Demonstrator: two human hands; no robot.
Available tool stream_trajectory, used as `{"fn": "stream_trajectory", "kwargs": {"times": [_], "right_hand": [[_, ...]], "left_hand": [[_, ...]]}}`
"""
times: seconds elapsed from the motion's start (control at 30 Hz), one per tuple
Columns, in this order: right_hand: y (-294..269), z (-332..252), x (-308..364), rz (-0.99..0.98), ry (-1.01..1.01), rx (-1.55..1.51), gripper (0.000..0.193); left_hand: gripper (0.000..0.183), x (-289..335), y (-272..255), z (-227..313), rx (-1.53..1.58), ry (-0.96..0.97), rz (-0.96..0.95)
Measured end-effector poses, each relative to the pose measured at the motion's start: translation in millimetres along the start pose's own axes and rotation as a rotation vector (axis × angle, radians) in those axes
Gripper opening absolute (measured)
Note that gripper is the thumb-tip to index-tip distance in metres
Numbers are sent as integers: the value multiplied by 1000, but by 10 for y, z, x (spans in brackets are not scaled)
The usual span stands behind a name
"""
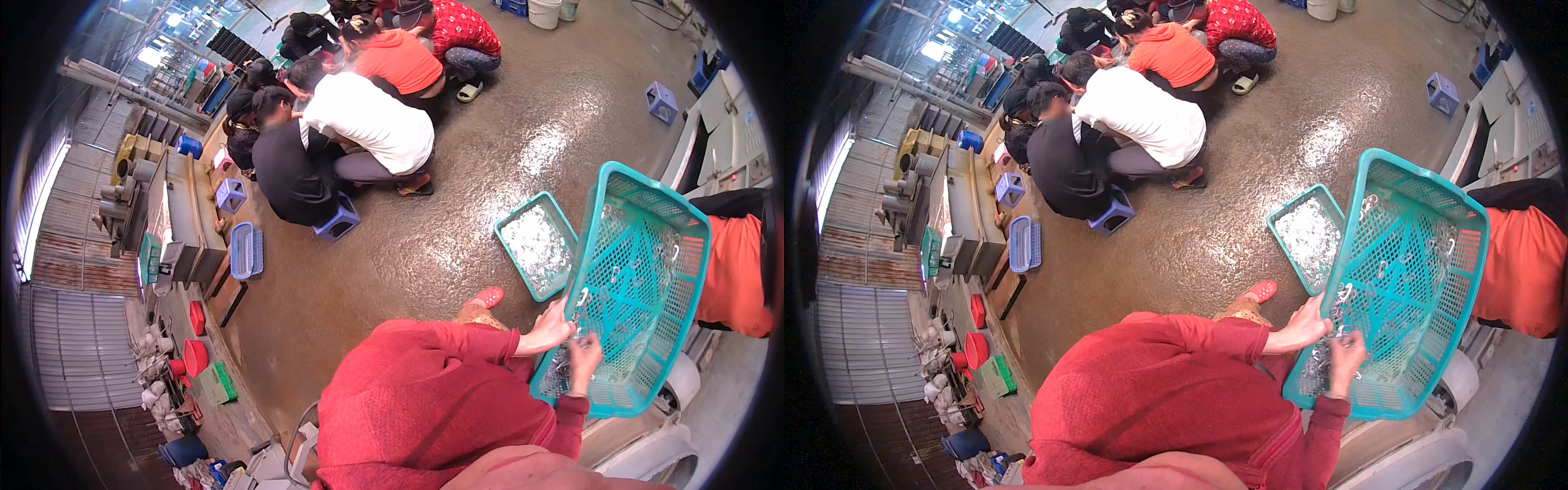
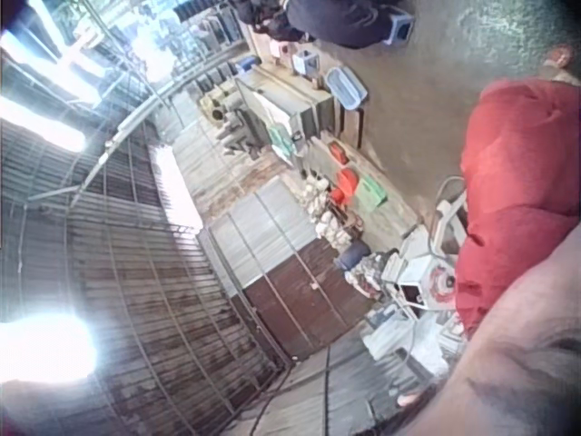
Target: The person picks up metal parts from a basket and drops them one at a time into a rotating centrifugal finishing machine filled with liquid. The person then empties the remaining parts from the basket into the machine.
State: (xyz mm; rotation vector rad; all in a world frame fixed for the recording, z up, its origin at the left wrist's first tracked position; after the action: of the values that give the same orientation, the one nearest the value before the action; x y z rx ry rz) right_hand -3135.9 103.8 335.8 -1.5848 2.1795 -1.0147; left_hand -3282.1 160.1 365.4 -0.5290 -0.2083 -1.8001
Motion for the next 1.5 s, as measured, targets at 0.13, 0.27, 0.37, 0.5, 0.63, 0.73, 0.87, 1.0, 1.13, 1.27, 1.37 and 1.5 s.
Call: {"fn": "stream_trajectory", "kwargs": {"times": [0.13,0.27,0.37,0.5,0.63,0.73,0.87,1.0,1.13,1.27,1.37,1.5], "right_hand": [[-398,88,-228,-112,418,-900,14],[-685,82,-379,-119,378,-1088,12],[-732,25,-441,-102,346,-1206,14],[-728,-63,-534,-139,369,-1147,13],[-734,-205,-654,-107,328,-1054,14],[-760,-426,-718,-178,202,-1034,15],[-878,-760,-784,-128,224,-962,17],[-1282,-943,-794,-114,146,-834,17],[-1920,-937,-727,-49,88,-952,38],[-2514,-797,-500,199,93,-938,55],[-2938,-685,-165,205,-2,-862,55],[-3417,-619,537,169,-512,-70,56]], "left_hand": [[77,6,-20,56,74,-99,-77],[73,4,-49,174,164,-182,-54],[76,13,-85,274,131,-217,-93],[81,39,-132,311,52,-207,-41],[84,-40,-167,227,54,-206,-63],[80,-119,-214,149,118,-216,-75],[75,-207,-240,64,137,-185,-54],[71,-318,-226,-8,118,-155,-11],[67,-444,-219,-39,145,-252,-89],[64,-526,-240,-12,180,-210,-99],[58,-586,-229,-18,213,-140,-104],[56,-667,-141,-77,194,-102,-119]]}}
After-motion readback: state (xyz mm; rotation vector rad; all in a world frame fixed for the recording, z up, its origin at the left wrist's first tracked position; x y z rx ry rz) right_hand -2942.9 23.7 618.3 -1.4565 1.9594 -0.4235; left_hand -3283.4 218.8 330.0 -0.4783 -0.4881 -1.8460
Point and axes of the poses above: each hand's wrist, its own x-axis away from the middle knuckle, its own y-axis out of the palm, z = x × y, the point moved 1 cm from there along -x, towards the middle knuckle, and after that the axes turned 1 degree about -y, right-handed, at the moved point
